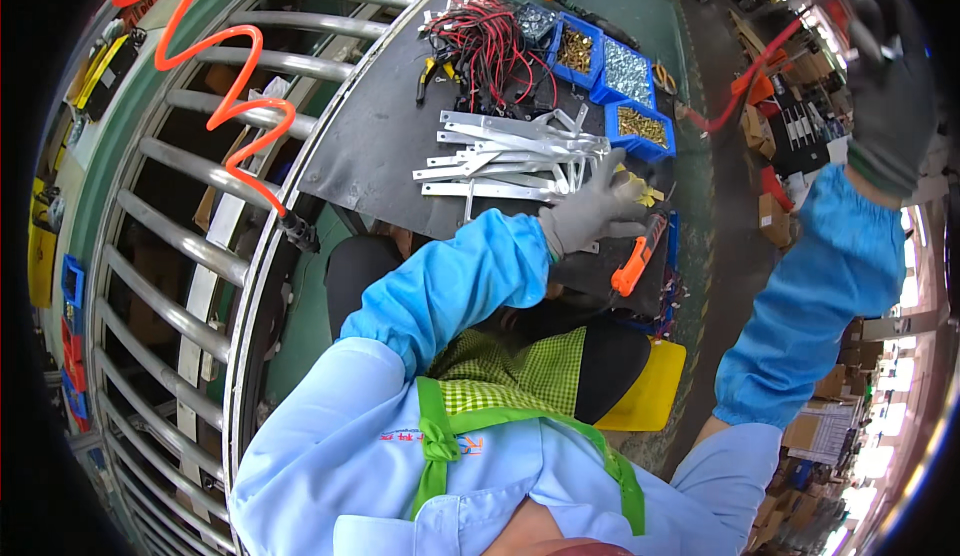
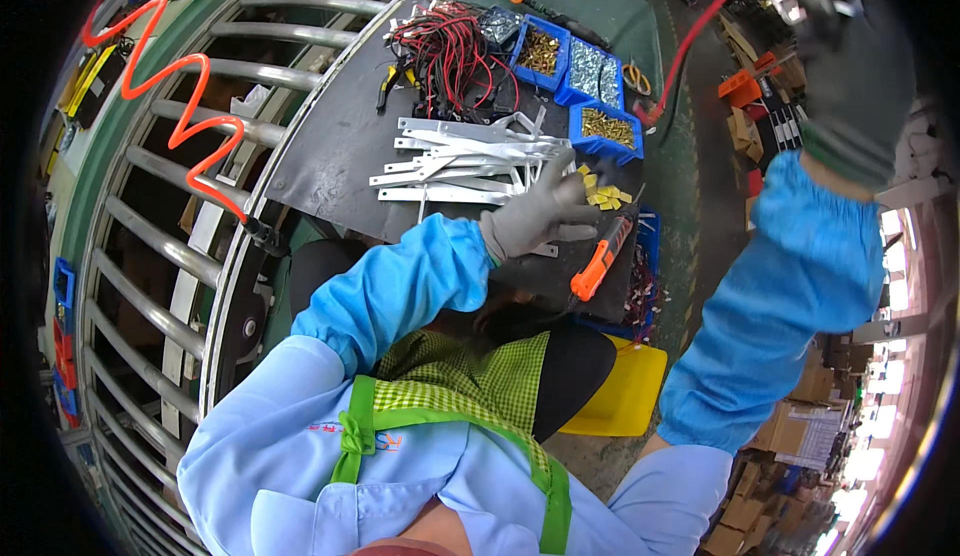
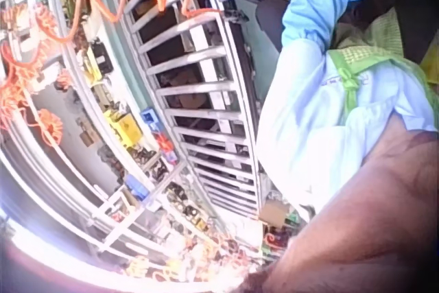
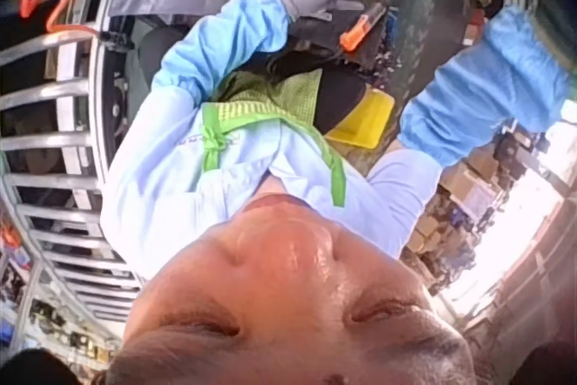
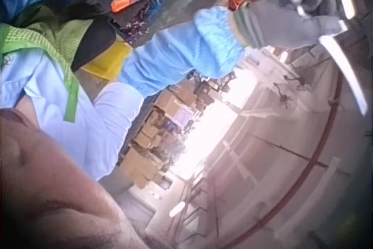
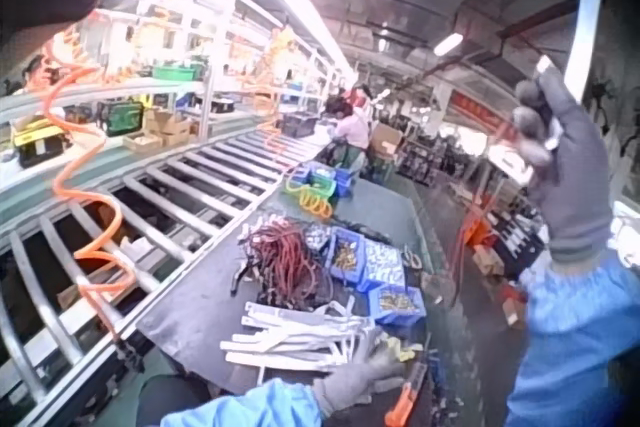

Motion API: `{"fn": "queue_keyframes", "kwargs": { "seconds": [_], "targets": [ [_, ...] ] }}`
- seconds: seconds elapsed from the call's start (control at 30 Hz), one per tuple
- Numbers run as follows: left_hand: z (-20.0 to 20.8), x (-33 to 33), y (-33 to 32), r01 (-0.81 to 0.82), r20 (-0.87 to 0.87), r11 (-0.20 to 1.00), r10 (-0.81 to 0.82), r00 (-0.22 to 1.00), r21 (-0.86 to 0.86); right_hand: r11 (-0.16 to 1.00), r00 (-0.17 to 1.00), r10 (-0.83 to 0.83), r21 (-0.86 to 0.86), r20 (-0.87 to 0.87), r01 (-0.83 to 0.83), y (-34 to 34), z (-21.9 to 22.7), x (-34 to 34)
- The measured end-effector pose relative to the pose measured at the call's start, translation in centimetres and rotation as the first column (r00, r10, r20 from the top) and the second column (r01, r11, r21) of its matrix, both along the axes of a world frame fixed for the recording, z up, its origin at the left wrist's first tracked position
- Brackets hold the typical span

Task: Assembling components onto metal strips using screws and an electric screwdriver at a factory workstation.

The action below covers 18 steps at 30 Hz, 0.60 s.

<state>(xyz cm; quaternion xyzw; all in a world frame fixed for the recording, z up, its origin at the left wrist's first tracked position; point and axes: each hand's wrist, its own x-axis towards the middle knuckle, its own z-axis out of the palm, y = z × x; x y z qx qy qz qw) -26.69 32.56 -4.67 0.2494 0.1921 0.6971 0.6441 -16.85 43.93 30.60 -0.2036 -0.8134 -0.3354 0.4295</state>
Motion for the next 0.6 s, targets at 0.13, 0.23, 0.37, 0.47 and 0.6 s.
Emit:
{"fn": "queue_keyframes", "kwargs": {
  "seconds": [0.13, 0.23, 0.37, 0.47, 0.6],
  "targets": [
    [0.1, 1.9, -1.5, 0.064, -0.49, 0.959, 0.082, 0.868, 0.275, 0.772, 0.86, 0.464, -0.379, -0.213, -0.51, -3.2, -2.5, 4.9],
    [1.1, -0.5, -5.9, 0.14, -0.469, 0.979, -0.057, 0.882, 0.145, 0.917, 0.961, 0.274, -0.29, -0.042, -0.274, -2.9, -3.5, 14.5],
    [1.5, -9.3, -11.1, 0.147, -0.536, 0.981, -0.193, 0.822, -0.127, 0.578, 0.625, 0.17, -0.437, -0.762, -0.69, -9.2, -6.4, 20.8],
    [1.5, -14.8, -13.1, 0.148, -0.54, 0.985, -0.17, 0.824, -0.085, 0.126, 0.564, 0.321, -0.556, -0.761, -0.821, -11.3, -7.9, 23.7],
    [3.9, -13.7, -12.2, -0.015, -0.759, 1.0, 0.02, 0.651, 0.014, 0.349, 0.927, -0.025, -0.872, -0.374, -0.342, -6.9, -19.6, 28.4]
  ]
}}
